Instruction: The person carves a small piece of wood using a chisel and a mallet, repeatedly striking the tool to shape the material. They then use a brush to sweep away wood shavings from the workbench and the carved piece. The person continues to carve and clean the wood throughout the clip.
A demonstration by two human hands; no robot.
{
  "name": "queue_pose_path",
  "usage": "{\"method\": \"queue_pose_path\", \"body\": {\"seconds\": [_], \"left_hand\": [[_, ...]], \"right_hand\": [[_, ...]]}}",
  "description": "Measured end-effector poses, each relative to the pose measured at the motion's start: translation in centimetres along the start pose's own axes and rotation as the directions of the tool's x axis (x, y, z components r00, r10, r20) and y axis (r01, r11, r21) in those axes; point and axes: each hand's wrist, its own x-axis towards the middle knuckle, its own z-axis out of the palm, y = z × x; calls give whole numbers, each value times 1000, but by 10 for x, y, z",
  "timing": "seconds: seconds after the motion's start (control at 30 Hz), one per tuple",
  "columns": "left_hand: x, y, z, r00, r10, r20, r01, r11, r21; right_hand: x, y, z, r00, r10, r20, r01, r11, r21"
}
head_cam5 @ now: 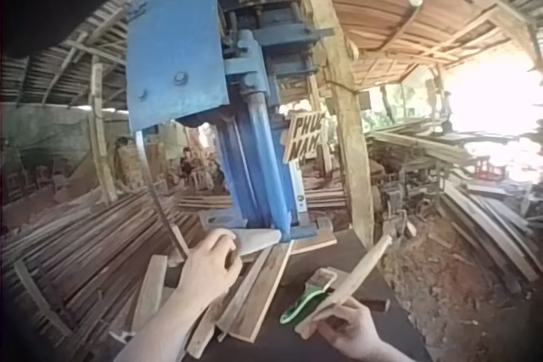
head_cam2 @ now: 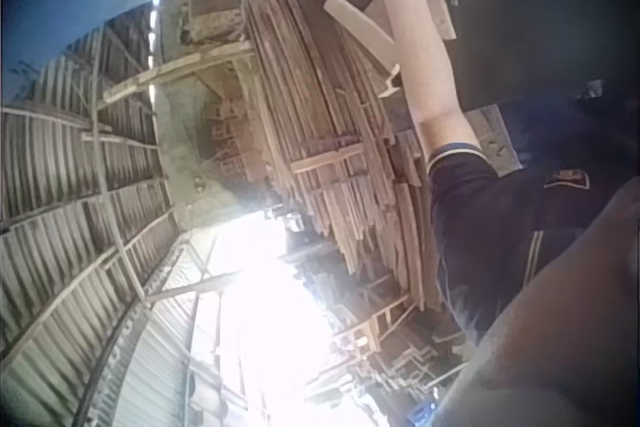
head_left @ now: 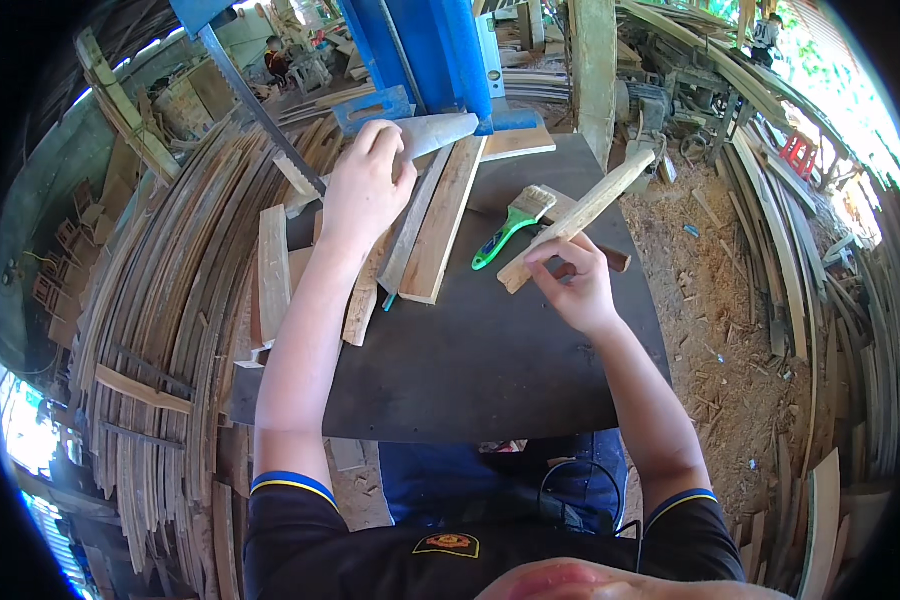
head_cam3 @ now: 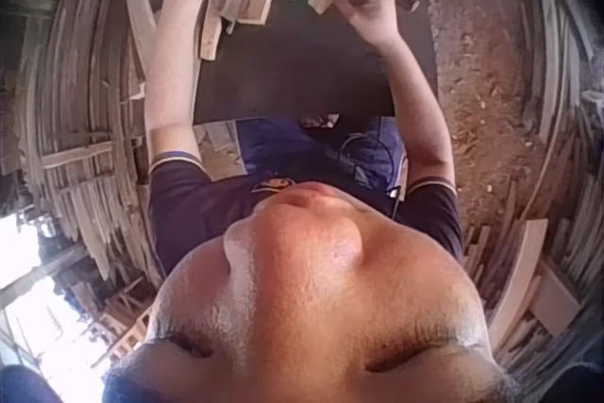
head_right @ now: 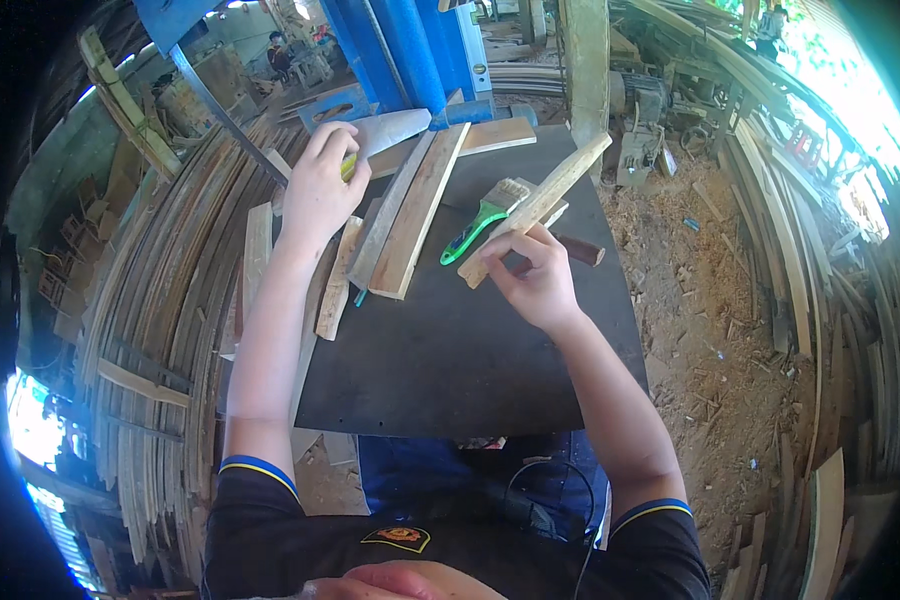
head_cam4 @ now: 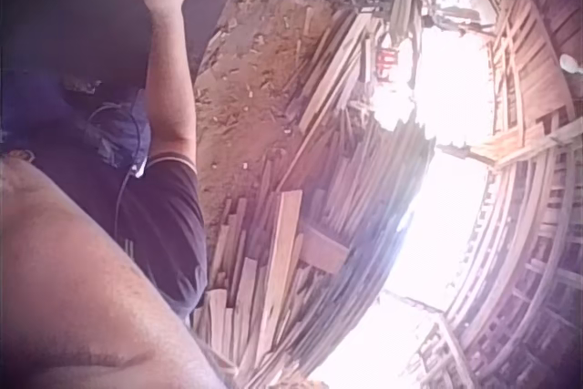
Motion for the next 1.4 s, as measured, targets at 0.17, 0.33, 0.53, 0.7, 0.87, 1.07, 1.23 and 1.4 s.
{"method": "queue_pose_path", "body": {"seconds": [0.17,0.33,0.53,0.7,0.87,1.07,1.23,1.4], "left_hand": [[1,2,2,994,107,-28,-100,978,184],[8,-6,7,984,165,-66,-148,966,214],[26,-9,15,997,26,71,-36,991,130],[44,-25,11,975,100,196,-123,986,108],[42,-32,22,980,134,148,-140,989,35],[35,-35,29,988,78,136,-91,992,91],[41,-36,36,991,43,124,-47,998,32],[47,-33,32,986,27,162,-19,998,-54]], "right_hand": [[1,2,-3,1000,-8,29,9,999,-32],[0,3,1,999,-37,33,38,999,-28],[-4,-1,-3,979,93,181,-79,994,-78],[-2,-6,5,981,-156,110,179,956,-234],[4,-24,10,954,-297,41,280,833,-478],[4,-101,35,988,-97,121,155,593,-790],[71,-116,62,989,47,138,100,466,-879],[80,-128,55,983,56,174,132,445,-886]]}}
